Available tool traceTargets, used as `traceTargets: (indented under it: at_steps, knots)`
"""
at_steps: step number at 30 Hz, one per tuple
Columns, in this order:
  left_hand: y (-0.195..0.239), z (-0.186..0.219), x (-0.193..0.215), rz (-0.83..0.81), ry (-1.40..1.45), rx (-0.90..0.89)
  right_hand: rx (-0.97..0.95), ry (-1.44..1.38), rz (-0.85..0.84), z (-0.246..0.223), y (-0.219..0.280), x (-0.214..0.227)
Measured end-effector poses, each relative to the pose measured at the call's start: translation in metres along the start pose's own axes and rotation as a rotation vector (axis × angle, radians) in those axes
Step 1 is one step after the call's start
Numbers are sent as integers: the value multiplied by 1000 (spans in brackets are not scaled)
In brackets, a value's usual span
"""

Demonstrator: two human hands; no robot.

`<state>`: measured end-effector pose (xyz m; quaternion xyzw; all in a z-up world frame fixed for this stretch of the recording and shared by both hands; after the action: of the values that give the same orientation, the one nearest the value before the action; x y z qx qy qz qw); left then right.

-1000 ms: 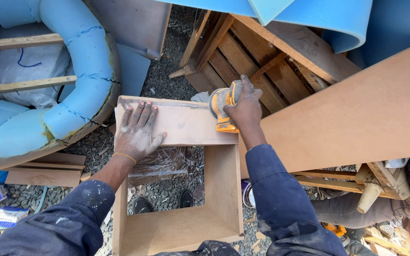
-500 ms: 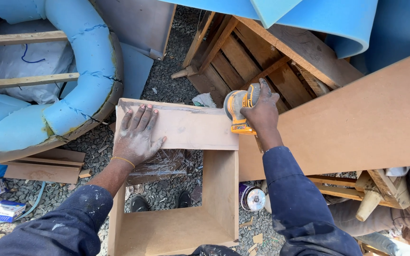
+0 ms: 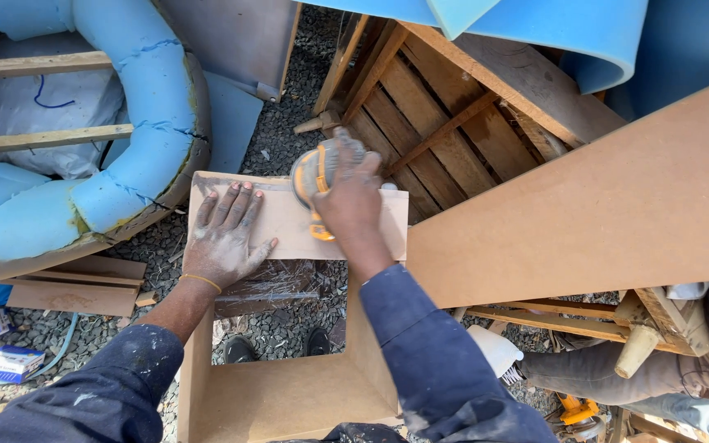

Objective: The person uses an electric orbital sander to smooth the surfaces of a wooden drawer. They systematically sand the top, sides, and interior surfaces of the drawer while holding it steady with their other hand.

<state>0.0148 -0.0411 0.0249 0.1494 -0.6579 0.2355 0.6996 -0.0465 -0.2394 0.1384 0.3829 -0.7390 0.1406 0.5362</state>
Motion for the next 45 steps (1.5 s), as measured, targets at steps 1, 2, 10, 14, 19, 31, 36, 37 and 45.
traceTargets:
  at_steps: [1,2,10,14,19,31,36,37,45]
  knots:
    - [-1,0,0,-4,-5,6,15,9,-19,-8,4,-3]
    - [1,-1,-1,-13,-11,13,30,17,-43,-17,10,-9]
    - [2,1,2,99,-44,-10,-77,-6,-13,33,17,21]
    - [2,4,5,107,-41,-1,-131,-48,30,85,11,29]
    - [1,3,3,24,-21,3,-186,-52,86,113,4,43]
    - [1,2,-11,-8,22,-2,-155,-17,42,88,23,49]
    - [1,3,-7,-2,36,-9,-102,-15,17,60,23,32]
    - [2,3,-6,4,47,-11,-92,-8,16,53,23,29]
    - [-1,3,-12,38,51,-14,-50,73,-14,16,15,17]
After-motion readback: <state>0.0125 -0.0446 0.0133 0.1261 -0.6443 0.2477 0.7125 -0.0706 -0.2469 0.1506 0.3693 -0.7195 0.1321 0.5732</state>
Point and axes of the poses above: each hand's wrist, its own y-axis away from the middle knuckle, its own x-axis out of the back of the hand, z = x × y, the point moved 7 cm from there along -y, towards the middle knuckle, and after that the axes turned 6 degrees about -z, right-handed, at the moved point
